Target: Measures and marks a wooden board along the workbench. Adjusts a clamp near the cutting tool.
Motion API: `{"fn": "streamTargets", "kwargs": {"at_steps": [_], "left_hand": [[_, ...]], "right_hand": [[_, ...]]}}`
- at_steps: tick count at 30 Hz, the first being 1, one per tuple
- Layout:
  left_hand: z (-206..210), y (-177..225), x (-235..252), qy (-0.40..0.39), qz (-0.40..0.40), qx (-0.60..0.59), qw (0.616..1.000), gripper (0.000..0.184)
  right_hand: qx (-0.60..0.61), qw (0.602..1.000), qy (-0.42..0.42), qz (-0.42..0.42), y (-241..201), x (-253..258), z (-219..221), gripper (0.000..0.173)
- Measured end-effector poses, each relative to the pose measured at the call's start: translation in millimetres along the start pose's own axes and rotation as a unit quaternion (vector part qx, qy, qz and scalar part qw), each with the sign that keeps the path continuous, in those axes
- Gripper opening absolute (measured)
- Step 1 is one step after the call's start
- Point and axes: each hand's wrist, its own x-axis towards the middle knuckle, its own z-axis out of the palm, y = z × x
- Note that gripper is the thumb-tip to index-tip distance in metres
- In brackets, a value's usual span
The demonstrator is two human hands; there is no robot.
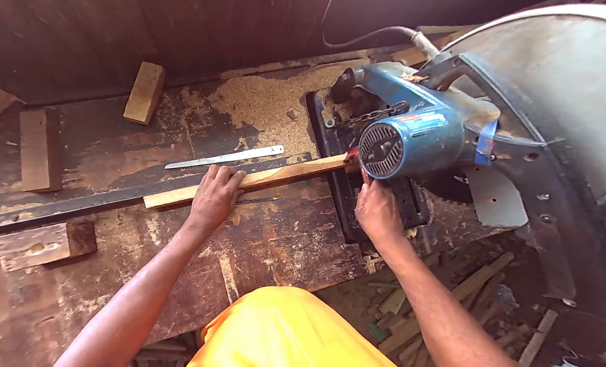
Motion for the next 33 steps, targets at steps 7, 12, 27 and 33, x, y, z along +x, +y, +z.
{"fn": "streamTargets", "kwargs": {"at_steps": [7,12,27,33], "left_hand": [[1,-3,1,-0.005,0.004,-0.016,1.000,0.035],[0,-4,2,-0.007,0.002,-0.023,1.000,0.033],[-10,-13,8,-0.037,0.045,-0.019,0.998,0.033],[-9,-7,8,-0.037,0.034,-0.002,0.999,0.033]], "right_hand": [[0.087,0.991,0.068,-0.072,-14,-23,18,0.034],[0.231,0.970,0.032,-0.068,-78,-37,33,0.029],[0.252,0.965,0.004,-0.070,-107,-37,55,0.026],[0.341,0.937,-0.015,-0.066,-98,-41,20,0.028]]}}
